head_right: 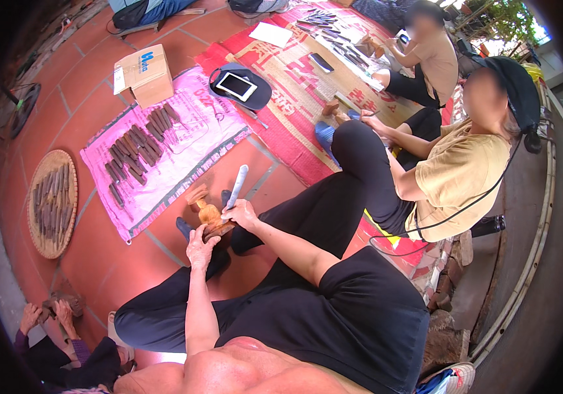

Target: The person sits on the floor and carves a small wooden object using a knife. They hold the object in their left hand and use the knife in their right hand to shape it. The person occasionally rotates the object to work on different sides.

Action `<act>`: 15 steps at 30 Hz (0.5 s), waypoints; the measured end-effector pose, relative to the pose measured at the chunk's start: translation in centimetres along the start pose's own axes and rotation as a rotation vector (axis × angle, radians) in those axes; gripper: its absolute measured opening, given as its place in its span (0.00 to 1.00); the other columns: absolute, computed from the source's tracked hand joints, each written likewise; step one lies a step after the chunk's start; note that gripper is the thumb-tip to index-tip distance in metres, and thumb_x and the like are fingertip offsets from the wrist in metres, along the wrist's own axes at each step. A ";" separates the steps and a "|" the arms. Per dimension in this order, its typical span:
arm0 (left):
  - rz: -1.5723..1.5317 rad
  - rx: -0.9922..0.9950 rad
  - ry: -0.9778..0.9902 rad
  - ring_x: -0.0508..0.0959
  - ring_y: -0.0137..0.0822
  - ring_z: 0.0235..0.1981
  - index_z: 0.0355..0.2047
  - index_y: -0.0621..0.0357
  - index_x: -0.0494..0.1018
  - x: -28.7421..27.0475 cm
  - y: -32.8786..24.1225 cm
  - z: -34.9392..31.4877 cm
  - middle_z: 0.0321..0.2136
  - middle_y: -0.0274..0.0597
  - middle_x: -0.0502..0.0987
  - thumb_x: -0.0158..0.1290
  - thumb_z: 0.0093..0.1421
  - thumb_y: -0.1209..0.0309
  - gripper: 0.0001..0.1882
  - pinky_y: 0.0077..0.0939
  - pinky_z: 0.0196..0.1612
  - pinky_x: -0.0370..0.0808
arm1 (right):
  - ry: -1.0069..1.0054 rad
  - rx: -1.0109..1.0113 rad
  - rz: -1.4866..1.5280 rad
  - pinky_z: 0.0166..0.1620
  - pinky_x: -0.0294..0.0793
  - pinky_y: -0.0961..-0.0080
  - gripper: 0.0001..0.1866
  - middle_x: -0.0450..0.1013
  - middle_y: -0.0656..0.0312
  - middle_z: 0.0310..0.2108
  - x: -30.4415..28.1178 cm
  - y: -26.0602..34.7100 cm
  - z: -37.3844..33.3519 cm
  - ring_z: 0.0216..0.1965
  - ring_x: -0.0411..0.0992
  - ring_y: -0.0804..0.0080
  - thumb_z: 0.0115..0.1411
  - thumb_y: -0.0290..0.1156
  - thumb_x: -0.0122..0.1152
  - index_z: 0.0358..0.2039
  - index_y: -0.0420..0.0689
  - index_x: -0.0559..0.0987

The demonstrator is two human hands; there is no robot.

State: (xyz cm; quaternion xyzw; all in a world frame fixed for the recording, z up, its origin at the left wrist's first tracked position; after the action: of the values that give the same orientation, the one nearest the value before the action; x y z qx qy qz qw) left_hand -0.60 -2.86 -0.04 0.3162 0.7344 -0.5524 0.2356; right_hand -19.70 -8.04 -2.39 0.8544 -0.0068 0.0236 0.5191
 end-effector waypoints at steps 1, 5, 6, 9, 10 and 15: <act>-0.010 0.002 0.000 0.75 0.45 0.44 0.51 0.47 0.71 -0.1 -0.1 -0.1 0.40 0.41 0.72 0.63 0.46 0.56 0.31 0.39 0.46 0.72 | -0.019 0.025 0.078 0.28 0.69 0.82 0.05 0.74 0.62 0.21 -0.3 0.0 0.2 0.24 0.72 0.78 0.48 0.25 0.66 0.24 0.40 0.77; -0.019 0.008 -0.013 0.75 0.45 0.44 0.51 0.47 0.71 -0.1 0.2 -0.1 0.40 0.41 0.71 0.63 0.46 0.56 0.31 0.39 0.46 0.72 | -0.025 0.035 0.162 0.27 0.68 0.82 0.05 0.74 0.62 0.22 -0.7 -0.1 0.5 0.23 0.71 0.78 0.49 0.25 0.66 0.24 0.40 0.77; -0.018 0.011 -0.014 0.75 0.45 0.44 0.51 0.47 0.71 0.0 0.3 -0.1 0.40 0.41 0.71 0.63 0.46 0.56 0.31 0.39 0.46 0.72 | -0.010 0.020 0.145 0.27 0.68 0.83 0.05 0.74 0.62 0.22 -0.6 -0.1 0.6 0.23 0.71 0.78 0.49 0.25 0.66 0.24 0.40 0.77; -0.010 0.014 -0.015 0.75 0.45 0.44 0.51 0.47 0.71 0.1 0.4 0.1 0.41 0.41 0.72 0.63 0.46 0.56 0.31 0.38 0.46 0.72 | 0.081 -0.055 0.043 0.28 0.67 0.83 0.05 0.74 0.63 0.22 0.2 -0.3 0.2 0.23 0.71 0.79 0.48 0.24 0.66 0.25 0.39 0.79; -0.003 0.011 -0.016 0.75 0.45 0.44 0.51 0.47 0.71 0.2 0.5 0.1 0.41 0.41 0.72 0.63 0.46 0.56 0.31 0.38 0.46 0.72 | 0.088 -0.086 0.013 0.28 0.67 0.83 0.05 0.74 0.63 0.22 0.5 -0.3 0.1 0.23 0.71 0.80 0.48 0.24 0.66 0.26 0.39 0.79; -0.015 0.011 -0.011 0.75 0.45 0.44 0.51 0.47 0.71 0.0 0.2 0.0 0.41 0.41 0.72 0.63 0.45 0.56 0.31 0.38 0.46 0.73 | -0.046 0.046 0.150 0.32 0.74 0.79 0.07 0.76 0.61 0.25 -1.5 -0.1 0.5 0.28 0.76 0.75 0.49 0.29 0.66 0.26 0.41 0.78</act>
State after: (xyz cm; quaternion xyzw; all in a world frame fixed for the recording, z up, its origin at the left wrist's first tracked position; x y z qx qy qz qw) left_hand -0.39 -2.80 -0.17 0.3087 0.7324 -0.5600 0.2338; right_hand -21.19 -8.46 -2.77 0.8635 -0.0821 0.0428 0.4958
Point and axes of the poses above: each hand's wrist, its own z-axis towards the middle knuckle, its own x-axis out of the palm, y = z × x, the point moved 3 cm from there along z, towards the middle knuckle
